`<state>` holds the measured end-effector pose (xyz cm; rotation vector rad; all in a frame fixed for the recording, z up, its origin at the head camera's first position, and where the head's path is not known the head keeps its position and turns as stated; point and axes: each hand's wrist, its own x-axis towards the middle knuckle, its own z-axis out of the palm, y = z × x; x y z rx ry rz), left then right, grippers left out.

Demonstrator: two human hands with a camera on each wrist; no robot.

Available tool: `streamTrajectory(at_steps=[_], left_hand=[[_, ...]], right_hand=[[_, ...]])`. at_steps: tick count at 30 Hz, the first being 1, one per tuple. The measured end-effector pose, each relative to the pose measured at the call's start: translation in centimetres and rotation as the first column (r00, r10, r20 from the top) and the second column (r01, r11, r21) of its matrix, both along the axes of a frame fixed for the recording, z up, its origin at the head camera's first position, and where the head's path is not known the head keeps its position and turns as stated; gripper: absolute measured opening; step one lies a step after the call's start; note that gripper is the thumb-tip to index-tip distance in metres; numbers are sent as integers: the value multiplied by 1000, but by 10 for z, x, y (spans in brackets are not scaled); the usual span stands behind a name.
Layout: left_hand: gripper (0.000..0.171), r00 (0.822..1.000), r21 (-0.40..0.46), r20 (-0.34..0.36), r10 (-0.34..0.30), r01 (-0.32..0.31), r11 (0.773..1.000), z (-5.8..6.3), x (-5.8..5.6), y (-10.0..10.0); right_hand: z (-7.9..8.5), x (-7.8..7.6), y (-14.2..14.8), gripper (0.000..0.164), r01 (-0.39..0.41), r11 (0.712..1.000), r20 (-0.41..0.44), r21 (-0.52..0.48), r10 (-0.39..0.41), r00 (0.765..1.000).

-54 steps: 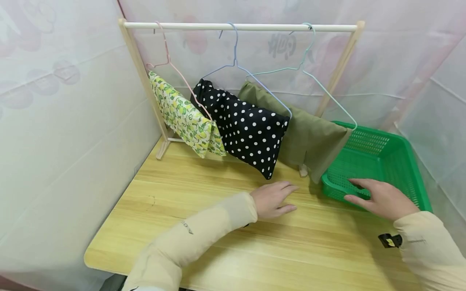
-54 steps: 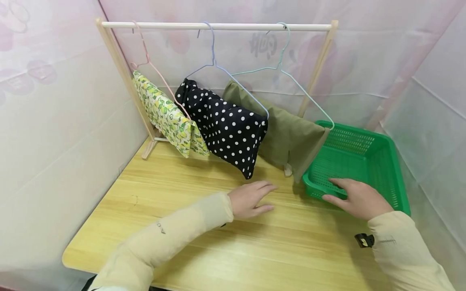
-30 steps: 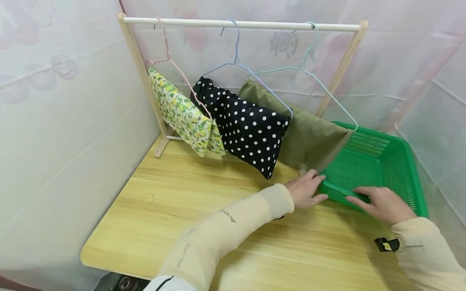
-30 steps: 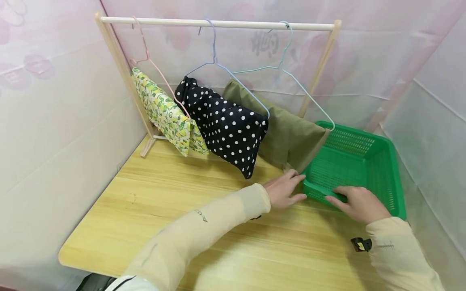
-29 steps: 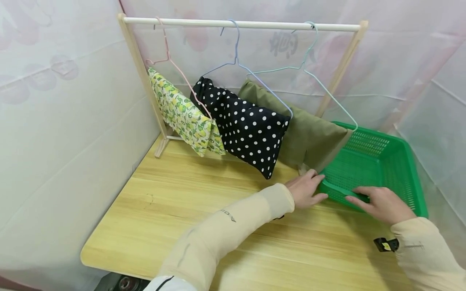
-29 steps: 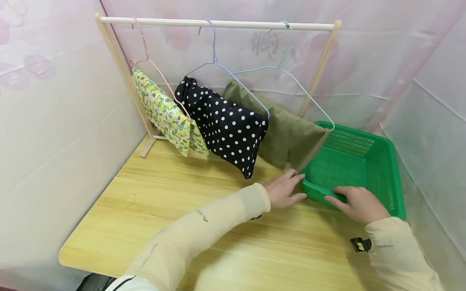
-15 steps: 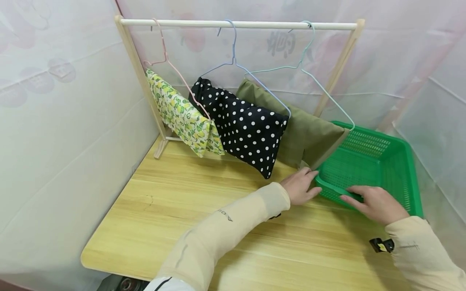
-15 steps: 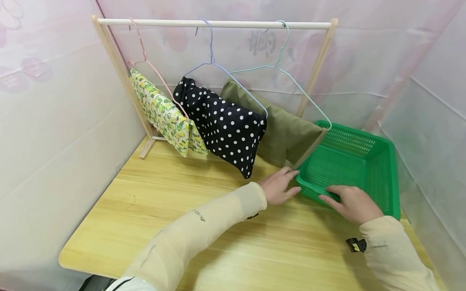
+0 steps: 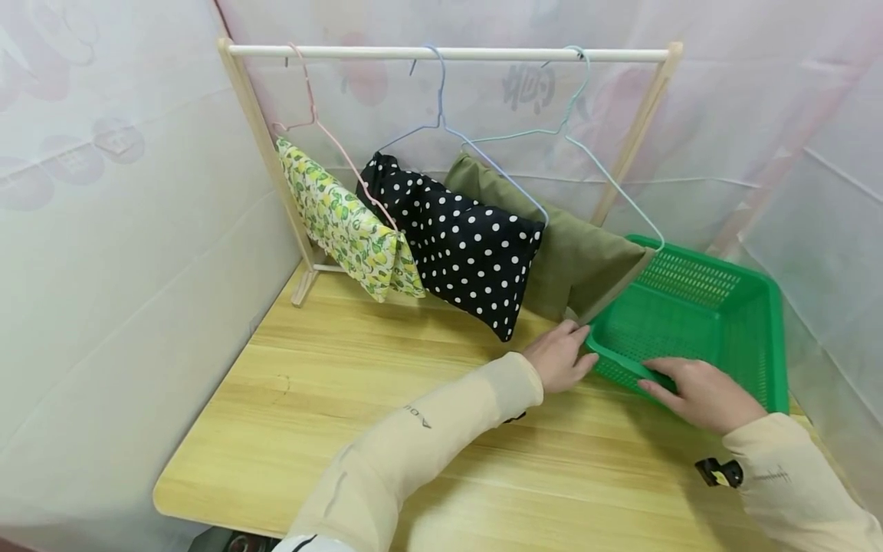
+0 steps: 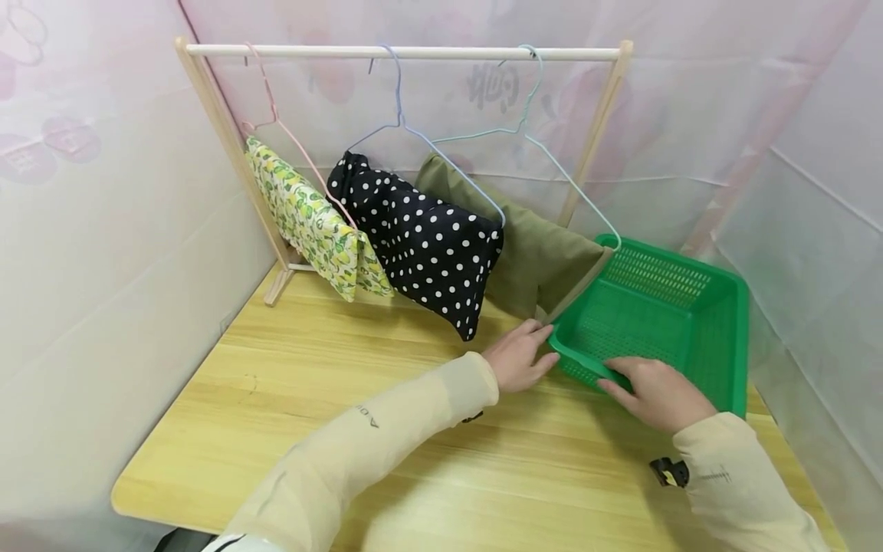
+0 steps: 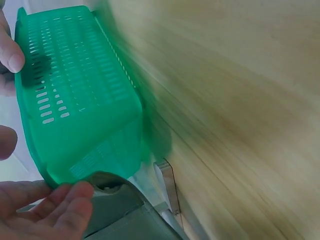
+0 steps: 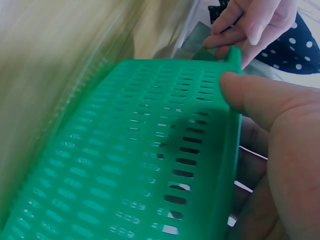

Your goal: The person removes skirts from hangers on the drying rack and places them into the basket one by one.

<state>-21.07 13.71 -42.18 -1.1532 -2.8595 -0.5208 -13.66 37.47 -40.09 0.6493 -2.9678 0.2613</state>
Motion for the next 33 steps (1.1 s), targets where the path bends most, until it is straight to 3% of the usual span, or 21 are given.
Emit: streamTrajectory(at_steps=[5,15,33], left_hand=[[56,1000,19,4,10,-10,1000,-2,2,-7],[60,998,15,28,59,-59,998,0,3,-18],[69,992,30,-1,127,-127,992,2,10,-31]], right_hand=[[3,4,-7,40,-37,999,26,5,37,999],[11,13,-21,39,-85,996,-15,39,85,996],[14,27,-50,45,-157,987,-44,45,159,986]])
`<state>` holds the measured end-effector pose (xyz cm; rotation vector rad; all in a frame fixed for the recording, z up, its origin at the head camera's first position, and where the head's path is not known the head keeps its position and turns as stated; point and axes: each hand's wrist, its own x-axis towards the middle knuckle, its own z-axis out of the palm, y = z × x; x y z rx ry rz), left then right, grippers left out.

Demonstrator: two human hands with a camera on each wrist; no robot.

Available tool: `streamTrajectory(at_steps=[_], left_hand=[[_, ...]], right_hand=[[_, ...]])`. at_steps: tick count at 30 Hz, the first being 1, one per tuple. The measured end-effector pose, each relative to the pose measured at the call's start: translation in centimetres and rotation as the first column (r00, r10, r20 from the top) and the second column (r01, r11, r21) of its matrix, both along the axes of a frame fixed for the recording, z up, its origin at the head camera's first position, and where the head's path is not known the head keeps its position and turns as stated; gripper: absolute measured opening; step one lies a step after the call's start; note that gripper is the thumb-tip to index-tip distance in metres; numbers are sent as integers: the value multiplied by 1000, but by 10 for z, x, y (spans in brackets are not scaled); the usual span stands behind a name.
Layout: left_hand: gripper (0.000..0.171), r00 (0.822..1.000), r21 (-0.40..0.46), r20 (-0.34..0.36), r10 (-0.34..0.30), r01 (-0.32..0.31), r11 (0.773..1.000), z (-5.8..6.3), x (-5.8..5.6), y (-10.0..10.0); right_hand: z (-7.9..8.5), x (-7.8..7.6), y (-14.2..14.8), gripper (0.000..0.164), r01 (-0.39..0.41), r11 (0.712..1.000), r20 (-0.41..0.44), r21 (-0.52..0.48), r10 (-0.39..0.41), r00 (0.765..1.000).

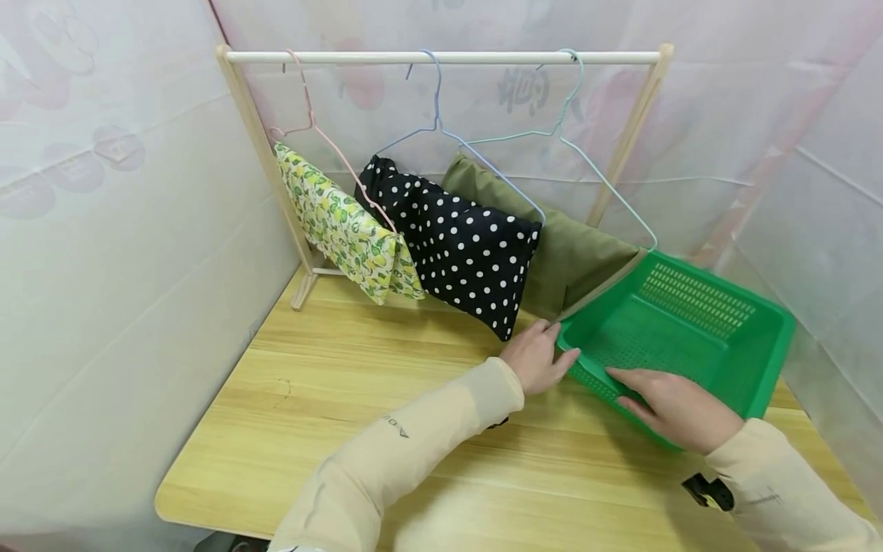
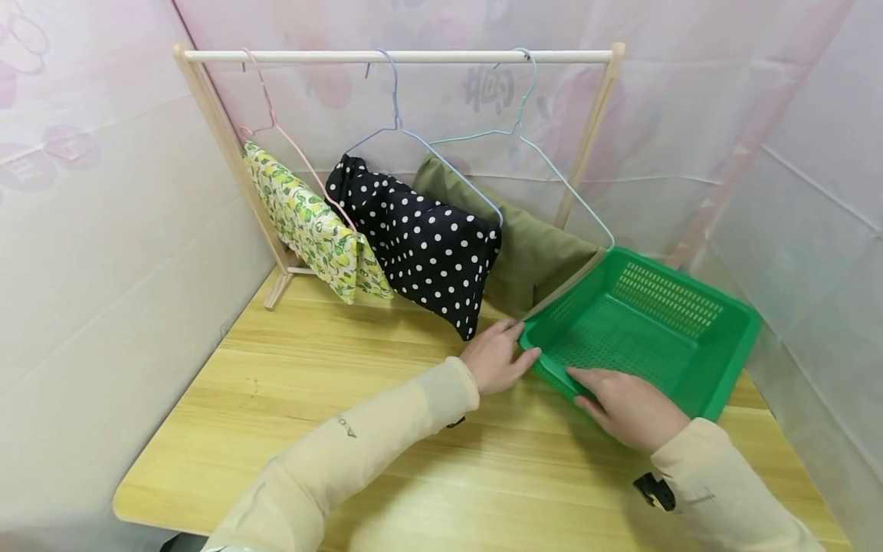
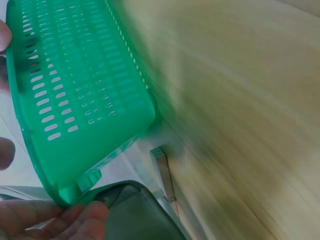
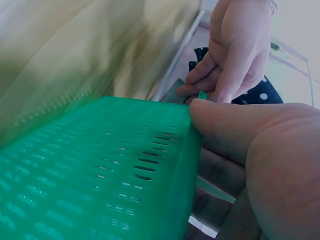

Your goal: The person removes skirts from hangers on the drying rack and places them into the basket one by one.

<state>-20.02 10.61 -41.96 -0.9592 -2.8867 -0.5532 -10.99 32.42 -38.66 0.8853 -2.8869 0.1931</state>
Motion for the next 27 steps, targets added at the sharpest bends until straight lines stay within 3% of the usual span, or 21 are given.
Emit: streamTrajectory(at_steps=[15,19,27], left_hand=[[81,998,33,-36,45,-44,999,-2,6,-11],[84,995,46,-50,88,-86,995,-4,8,-13],[90,972,23,-145,183,-181,983,-2,11,-11]], right_hand=[[0,2,-20,46,-36,999,19,-7,37,999],[-1,2,-26,48,-38,999,25,-15,38,999],[3,2,-31,49,-36,999,69,-4,37,997]])
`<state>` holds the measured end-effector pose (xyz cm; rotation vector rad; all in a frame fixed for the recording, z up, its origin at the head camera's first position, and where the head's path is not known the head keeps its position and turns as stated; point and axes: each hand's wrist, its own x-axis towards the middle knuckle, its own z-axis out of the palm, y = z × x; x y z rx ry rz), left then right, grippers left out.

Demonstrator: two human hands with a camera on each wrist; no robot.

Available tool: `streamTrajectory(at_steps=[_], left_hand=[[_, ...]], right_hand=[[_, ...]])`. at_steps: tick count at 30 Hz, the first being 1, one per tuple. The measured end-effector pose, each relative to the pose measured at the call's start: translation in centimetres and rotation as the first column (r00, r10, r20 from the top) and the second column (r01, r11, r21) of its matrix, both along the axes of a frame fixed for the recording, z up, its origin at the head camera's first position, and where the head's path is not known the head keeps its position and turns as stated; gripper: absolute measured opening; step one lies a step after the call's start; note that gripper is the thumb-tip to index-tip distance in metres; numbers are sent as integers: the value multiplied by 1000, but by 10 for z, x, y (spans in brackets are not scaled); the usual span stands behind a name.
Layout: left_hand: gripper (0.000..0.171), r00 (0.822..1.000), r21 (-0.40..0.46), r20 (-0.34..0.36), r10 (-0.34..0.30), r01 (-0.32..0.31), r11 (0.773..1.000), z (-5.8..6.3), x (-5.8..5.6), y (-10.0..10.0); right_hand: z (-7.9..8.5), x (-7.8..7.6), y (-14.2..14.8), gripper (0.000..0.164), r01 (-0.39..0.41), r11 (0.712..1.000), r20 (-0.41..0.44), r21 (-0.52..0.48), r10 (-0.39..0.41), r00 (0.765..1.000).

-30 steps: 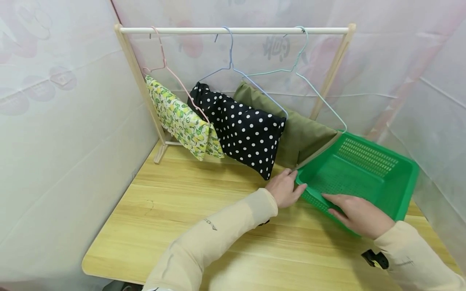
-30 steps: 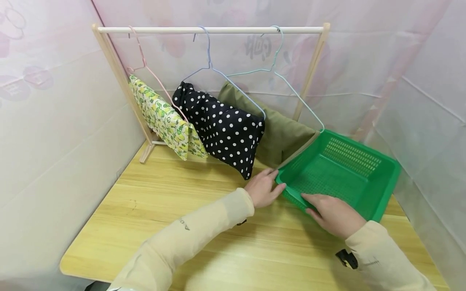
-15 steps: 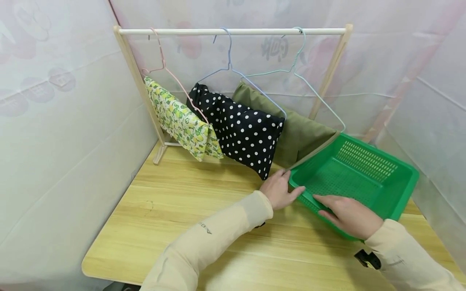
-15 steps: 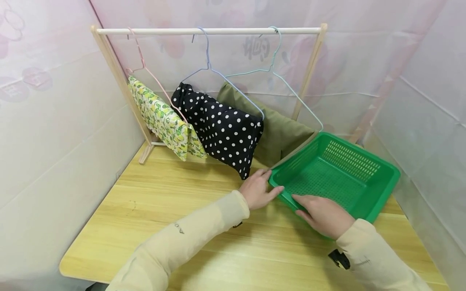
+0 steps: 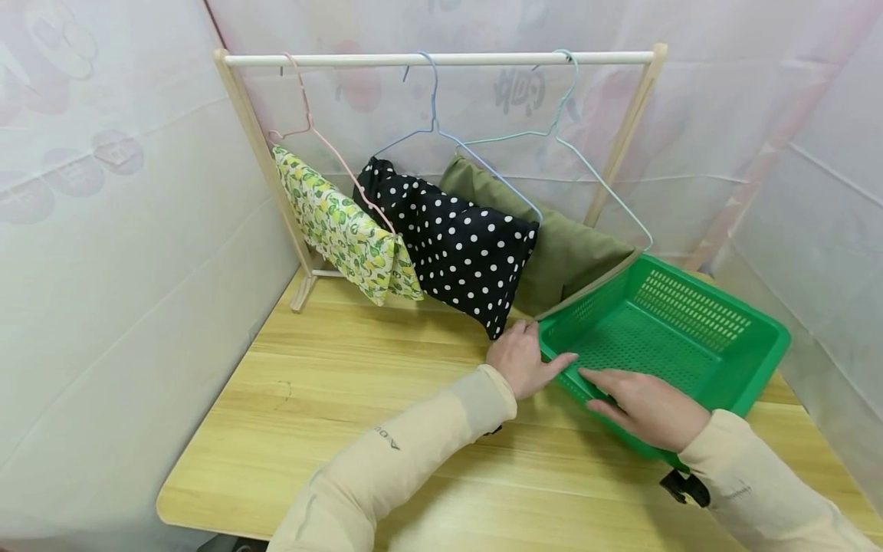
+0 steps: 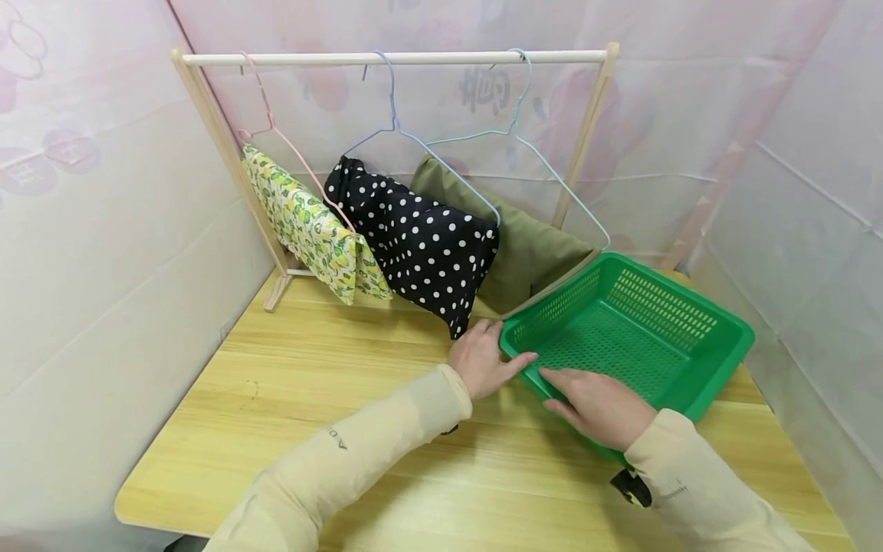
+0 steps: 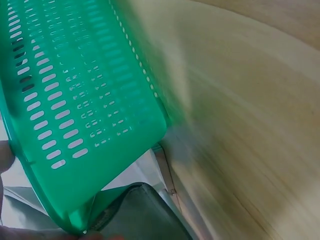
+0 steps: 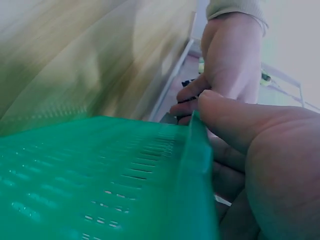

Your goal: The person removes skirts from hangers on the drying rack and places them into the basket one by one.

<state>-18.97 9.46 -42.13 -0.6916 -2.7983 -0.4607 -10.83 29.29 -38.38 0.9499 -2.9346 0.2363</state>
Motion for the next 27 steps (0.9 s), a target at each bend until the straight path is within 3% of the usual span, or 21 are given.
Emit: streamTrajectory(at_steps=[8,15,27], left_hand=[[86,1000,-25,-1,17,-17,1000,2,0,0],[86,1000,-8,21,19,-19,1000,2,-4,-5],[85,999,12,49,19,-20,1000,3,-3,-11]], right_hand=[[25,1,12,49,70,997,101,-16,-68,993],[40,-9,40,49,110,994,34,-29,-109,993],[41,-42,100,44,177,984,-21,-23,-178,984]])
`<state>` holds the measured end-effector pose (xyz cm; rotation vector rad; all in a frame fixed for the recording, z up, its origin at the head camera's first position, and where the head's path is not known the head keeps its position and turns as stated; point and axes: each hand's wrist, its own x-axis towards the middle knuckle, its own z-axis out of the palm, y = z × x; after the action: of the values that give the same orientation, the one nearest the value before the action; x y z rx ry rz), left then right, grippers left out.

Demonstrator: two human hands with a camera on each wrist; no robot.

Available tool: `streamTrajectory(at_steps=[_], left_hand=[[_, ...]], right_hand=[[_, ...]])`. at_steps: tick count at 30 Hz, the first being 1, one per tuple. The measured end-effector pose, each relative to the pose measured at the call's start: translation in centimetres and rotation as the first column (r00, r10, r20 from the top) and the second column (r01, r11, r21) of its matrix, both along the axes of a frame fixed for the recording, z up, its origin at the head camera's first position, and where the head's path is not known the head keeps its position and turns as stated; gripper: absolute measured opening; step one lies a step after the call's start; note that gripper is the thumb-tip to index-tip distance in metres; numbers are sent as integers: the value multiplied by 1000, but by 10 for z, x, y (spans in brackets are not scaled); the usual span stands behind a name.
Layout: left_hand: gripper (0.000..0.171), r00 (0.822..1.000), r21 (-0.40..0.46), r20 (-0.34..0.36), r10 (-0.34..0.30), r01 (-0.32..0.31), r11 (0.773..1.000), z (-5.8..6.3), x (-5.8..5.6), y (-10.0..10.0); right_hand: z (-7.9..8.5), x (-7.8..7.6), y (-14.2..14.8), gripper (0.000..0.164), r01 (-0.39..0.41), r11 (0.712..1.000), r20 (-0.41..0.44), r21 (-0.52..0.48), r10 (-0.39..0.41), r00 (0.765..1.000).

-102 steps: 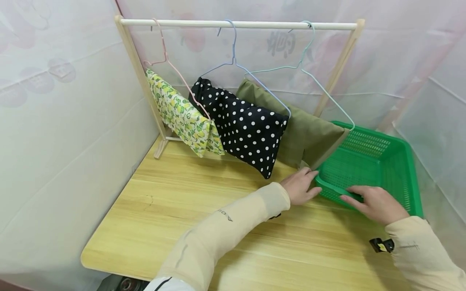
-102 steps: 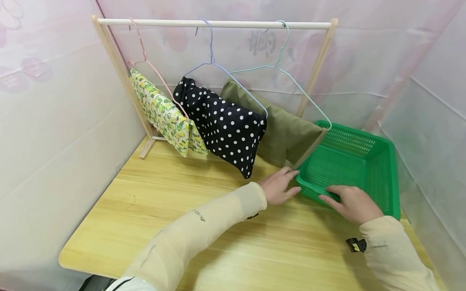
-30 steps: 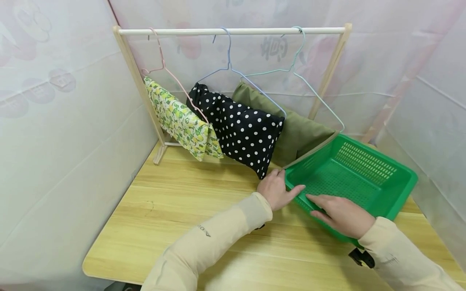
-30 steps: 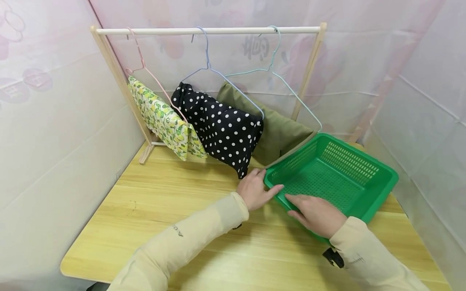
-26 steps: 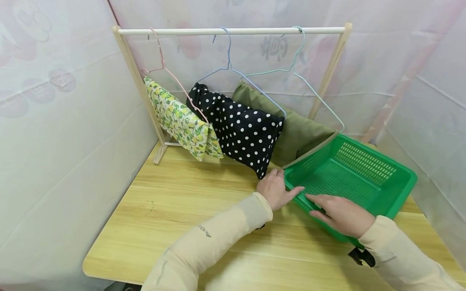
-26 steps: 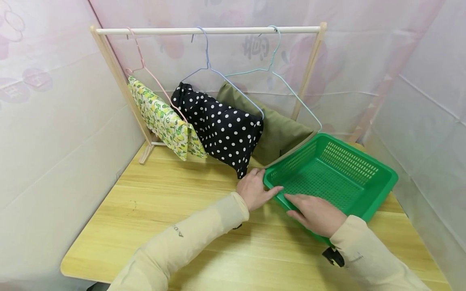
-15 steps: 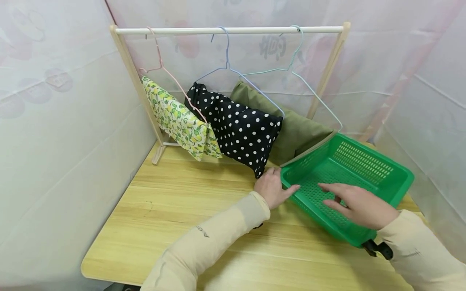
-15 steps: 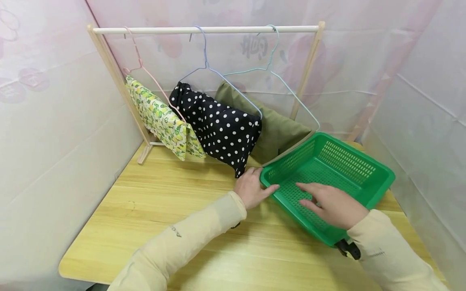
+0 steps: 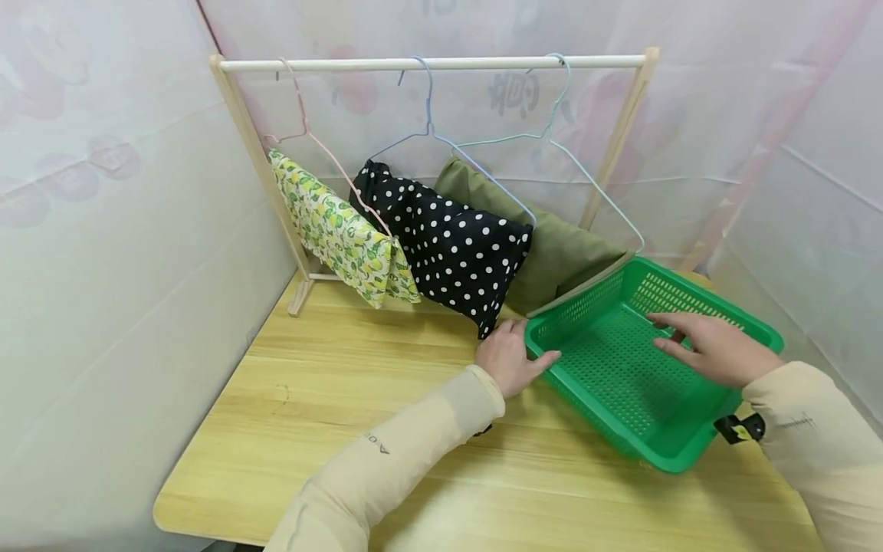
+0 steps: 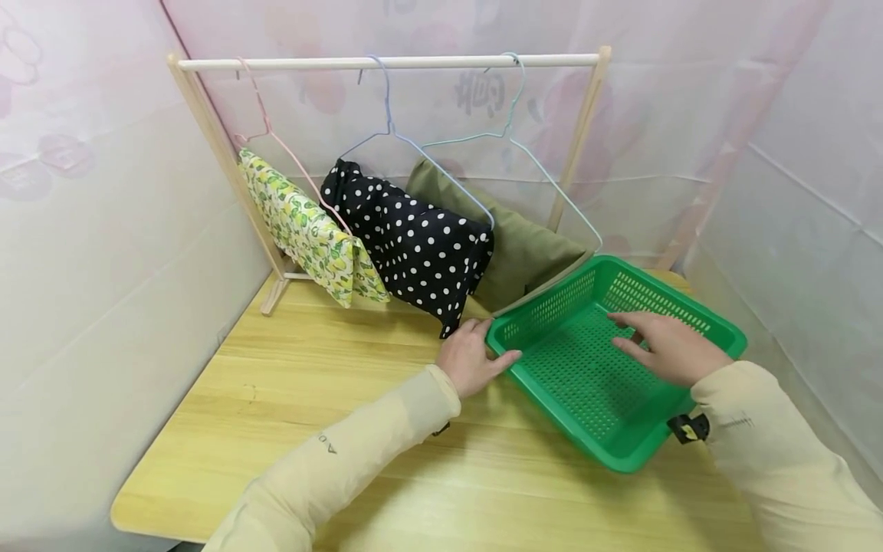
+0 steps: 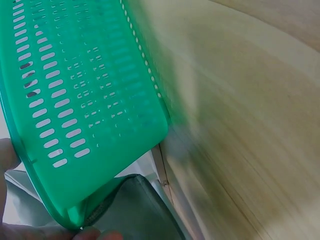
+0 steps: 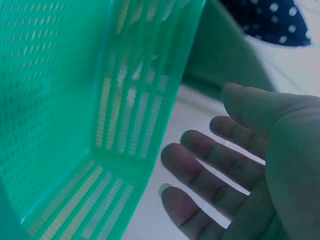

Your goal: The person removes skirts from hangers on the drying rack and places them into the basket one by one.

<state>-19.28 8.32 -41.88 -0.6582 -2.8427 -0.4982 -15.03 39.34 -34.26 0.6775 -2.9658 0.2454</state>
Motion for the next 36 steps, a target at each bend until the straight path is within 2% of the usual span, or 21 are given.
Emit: streamTrajectory(at_steps=[7,15,21,27,36], left_hand=[[84,1000,8,9,-8,8,1000,0,-1,-2],[82,1000,42,24,-16,15,999,0,-3,-7],[80,1000,33,26,-14,13,999,1,-4,-11],[81,998,41,59,-15,12,999,1,-7,-15],[79,998,69,67,-19,14,998,-2,-9,-19]], right_hand=[[-3,-17,33,43,38,999,-10,-22,-39,999],[-17,-30,70,45,104,993,-10,-53,-104,994],[-22,-32,89,49,192,980,72,-46,-189,979],[-28,-34,104,57,237,971,113,-35,-232,966],[-41,-34,127,72,323,946,214,1,-316,924]])
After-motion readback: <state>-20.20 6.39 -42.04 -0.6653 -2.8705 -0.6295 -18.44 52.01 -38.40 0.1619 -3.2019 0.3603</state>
